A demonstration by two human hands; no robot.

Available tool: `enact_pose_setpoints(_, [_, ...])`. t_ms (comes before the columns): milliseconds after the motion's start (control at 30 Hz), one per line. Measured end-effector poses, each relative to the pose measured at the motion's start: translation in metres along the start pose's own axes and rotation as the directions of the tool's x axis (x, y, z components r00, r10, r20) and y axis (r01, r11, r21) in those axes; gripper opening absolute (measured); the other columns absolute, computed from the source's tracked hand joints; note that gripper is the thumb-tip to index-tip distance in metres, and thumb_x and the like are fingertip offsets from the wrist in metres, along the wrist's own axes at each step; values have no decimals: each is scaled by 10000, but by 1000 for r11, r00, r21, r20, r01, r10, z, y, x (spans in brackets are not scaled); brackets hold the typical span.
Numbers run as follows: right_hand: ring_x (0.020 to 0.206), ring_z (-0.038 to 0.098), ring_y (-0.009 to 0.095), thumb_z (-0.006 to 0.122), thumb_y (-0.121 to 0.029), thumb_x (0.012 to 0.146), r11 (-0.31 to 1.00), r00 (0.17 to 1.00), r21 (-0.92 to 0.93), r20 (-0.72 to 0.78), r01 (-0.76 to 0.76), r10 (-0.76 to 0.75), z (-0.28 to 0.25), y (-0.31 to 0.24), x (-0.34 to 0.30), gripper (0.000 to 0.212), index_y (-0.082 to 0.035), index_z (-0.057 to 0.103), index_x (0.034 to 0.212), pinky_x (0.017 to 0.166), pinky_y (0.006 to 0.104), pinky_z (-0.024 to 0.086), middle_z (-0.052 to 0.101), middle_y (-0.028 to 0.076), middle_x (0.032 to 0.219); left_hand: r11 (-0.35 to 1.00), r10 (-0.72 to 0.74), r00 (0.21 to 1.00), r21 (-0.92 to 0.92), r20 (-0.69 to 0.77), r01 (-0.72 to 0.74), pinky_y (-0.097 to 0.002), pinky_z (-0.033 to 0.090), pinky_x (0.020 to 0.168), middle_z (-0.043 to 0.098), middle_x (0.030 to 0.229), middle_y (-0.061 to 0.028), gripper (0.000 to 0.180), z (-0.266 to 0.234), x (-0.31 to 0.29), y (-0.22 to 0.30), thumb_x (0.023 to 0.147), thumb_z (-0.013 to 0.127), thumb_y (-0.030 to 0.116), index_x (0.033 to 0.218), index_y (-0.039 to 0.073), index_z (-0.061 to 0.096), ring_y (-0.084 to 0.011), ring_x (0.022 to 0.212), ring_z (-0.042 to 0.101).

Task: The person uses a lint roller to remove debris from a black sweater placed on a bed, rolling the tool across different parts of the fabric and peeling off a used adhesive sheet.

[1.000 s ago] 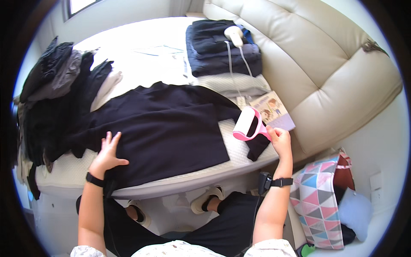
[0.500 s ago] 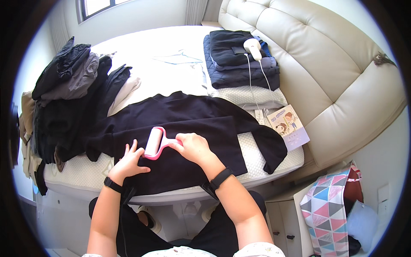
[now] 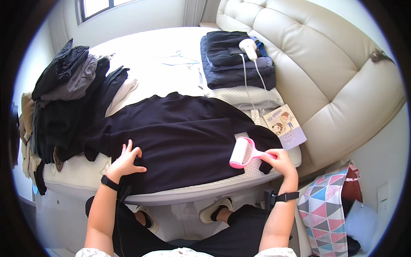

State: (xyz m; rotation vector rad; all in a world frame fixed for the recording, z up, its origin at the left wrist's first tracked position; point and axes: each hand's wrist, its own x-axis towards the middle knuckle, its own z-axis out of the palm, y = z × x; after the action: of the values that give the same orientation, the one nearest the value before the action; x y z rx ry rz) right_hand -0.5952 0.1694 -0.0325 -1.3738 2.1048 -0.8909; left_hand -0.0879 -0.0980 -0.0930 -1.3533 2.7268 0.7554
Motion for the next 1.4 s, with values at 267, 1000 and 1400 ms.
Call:
enact_pose_setpoints(267, [586, 381, 14, 702, -276, 930, 970, 969, 241, -245, 19, 42, -45, 27, -40, 275, -28, 698, 810, 520, 222, 277, 495, -95, 650, 987, 118, 993, 110, -15, -115, -672, 198, 1140, 483, 1284, -334, 557, -31, 10, 32, 670, 873, 245, 996, 41, 471, -598, 1410, 190])
enact_pose_setpoints(1000, [881, 675, 375, 663, -410, 886, 948, 958, -277, -191, 156, -213, 144, -117, 63, 355, -67, 655, 981, 745, 476, 516, 702, 160, 898, 987, -120, 987, 119, 106, 107, -821, 313, 976, 79, 1662, -96, 1035, -10, 8, 94, 709, 874, 215, 1552, 246, 274, -437, 1506, 81])
enact_pose_setpoints(1400, [645, 498, 70, 715, -296, 911, 951, 954, 295, -301, 97, -4, 70, -81, 79, 295, -5, 702, 958, 587, 267, 415, 608, -7, 711, 987, -109, 990, 125, 85, 98, -811, 333, 964, 87, 1658, -110, 1036, -13, 2, 89, 703, 872, 180, 1552, 224, 281, -445, 1504, 89])
